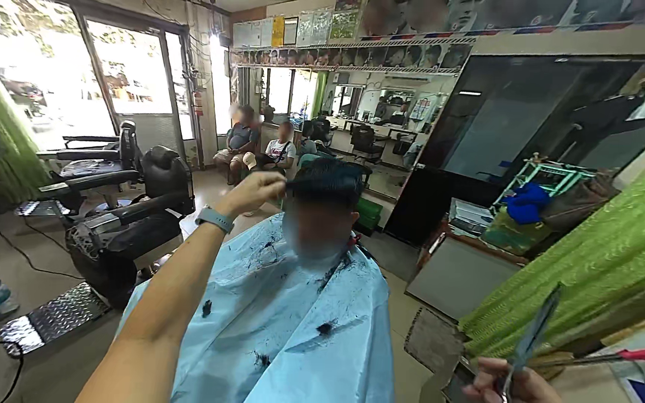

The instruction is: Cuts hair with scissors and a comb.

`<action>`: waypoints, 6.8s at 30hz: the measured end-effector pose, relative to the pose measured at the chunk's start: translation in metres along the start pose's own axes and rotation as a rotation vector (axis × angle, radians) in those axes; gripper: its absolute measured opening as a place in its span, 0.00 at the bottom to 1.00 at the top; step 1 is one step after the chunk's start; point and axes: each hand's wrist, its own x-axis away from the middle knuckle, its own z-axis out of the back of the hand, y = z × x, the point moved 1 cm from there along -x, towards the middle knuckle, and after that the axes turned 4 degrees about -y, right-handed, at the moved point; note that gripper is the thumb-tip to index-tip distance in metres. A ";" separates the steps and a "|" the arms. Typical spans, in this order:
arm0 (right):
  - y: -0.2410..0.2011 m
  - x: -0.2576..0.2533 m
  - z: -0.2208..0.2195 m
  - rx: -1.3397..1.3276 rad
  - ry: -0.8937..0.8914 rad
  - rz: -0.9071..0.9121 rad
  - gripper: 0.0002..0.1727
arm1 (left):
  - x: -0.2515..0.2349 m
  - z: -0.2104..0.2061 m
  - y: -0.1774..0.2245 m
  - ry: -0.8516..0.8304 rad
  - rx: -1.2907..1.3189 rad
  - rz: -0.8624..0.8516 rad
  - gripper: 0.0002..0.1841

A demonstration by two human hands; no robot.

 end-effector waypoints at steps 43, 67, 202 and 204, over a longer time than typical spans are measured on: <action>-0.091 -0.266 -0.172 1.777 0.063 -0.307 0.15 | 0.004 -0.042 -0.121 0.260 -0.029 -0.364 0.15; -0.102 -0.233 -0.168 1.956 0.192 -0.189 0.09 | -0.005 -0.018 -0.090 0.417 -0.066 -0.465 0.15; -0.005 -0.357 0.040 1.344 -0.242 0.571 0.23 | 0.005 -0.063 0.080 0.557 -0.804 -0.084 0.17; -0.010 -0.359 0.033 1.337 -0.242 0.599 0.20 | 0.005 -0.063 0.082 0.552 -0.805 -0.082 0.17</action>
